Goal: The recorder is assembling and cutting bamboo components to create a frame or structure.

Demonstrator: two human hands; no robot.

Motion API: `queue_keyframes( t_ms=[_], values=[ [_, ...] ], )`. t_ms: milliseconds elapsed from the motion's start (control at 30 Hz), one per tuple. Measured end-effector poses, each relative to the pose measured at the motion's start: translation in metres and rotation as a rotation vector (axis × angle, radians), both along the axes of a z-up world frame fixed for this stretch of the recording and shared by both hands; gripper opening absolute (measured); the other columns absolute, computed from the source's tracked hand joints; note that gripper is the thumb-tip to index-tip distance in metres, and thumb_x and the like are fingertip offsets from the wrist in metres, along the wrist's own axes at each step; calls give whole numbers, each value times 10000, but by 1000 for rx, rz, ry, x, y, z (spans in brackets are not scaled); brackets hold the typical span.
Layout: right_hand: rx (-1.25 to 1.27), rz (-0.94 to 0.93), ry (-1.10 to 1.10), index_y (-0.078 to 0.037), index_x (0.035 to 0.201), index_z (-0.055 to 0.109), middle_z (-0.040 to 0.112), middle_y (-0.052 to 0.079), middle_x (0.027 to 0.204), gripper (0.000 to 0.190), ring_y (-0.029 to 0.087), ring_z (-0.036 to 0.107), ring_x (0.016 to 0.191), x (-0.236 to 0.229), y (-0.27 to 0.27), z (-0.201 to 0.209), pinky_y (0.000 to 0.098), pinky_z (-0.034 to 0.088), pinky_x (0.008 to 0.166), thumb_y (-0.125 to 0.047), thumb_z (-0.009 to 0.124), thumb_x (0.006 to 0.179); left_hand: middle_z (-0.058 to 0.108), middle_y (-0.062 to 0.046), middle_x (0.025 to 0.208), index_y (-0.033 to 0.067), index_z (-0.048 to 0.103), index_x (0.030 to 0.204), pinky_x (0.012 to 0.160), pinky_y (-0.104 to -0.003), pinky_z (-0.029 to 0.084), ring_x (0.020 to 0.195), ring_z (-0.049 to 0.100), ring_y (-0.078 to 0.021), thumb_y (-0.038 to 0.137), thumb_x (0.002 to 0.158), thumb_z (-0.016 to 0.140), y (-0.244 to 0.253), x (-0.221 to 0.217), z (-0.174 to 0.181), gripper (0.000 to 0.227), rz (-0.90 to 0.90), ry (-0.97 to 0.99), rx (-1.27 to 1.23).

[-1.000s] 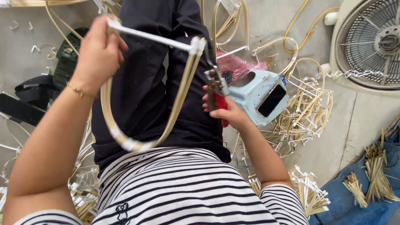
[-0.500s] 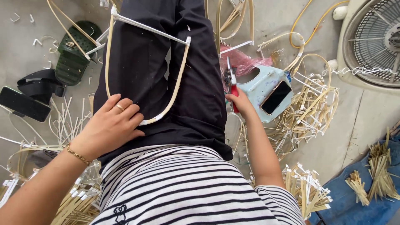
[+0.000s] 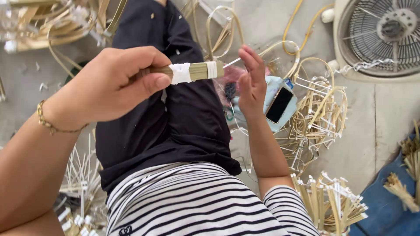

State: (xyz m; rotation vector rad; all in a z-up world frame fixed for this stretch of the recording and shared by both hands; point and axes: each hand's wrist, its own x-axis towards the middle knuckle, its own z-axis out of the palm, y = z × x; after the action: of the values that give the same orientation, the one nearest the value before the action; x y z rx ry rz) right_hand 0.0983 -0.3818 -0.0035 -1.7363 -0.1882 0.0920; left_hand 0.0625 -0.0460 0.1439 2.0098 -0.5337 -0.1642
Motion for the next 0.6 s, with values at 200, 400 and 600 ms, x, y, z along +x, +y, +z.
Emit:
queue_keyframes(
  t_ms=[200, 400, 600],
  values=[
    [185, 438, 81, 3, 1308, 629, 575, 32, 1168, 241, 65, 548, 965, 9, 27, 39, 221, 470, 873, -138, 630, 1113, 492, 54, 613, 52, 714, 1101, 427, -233, 324, 511, 389, -23, 260, 1000, 630, -13, 34, -19, 246, -44, 442, -82],
    [322, 370, 103, -5, 1304, 620, 529, -55, 986, 260, 16, 444, 829, 14, 52, 19, 188, 378, 752, -161, 650, 1099, 582, 48, 771, 28, 689, 1187, 584, -199, 402, 676, 483, -14, 269, 1011, 622, 0, 31, -56, 306, 58, 443, -165],
    [368, 231, -58, -29, 1386, 644, 496, -85, 947, 381, 14, 407, 802, 24, 77, 19, 186, 329, 713, -251, 652, 1077, 600, 64, 908, 54, 635, 1344, 666, -159, 409, 790, 509, 6, 250, 1033, 652, 3, 21, -91, 368, 189, 373, -612]
  ],
)
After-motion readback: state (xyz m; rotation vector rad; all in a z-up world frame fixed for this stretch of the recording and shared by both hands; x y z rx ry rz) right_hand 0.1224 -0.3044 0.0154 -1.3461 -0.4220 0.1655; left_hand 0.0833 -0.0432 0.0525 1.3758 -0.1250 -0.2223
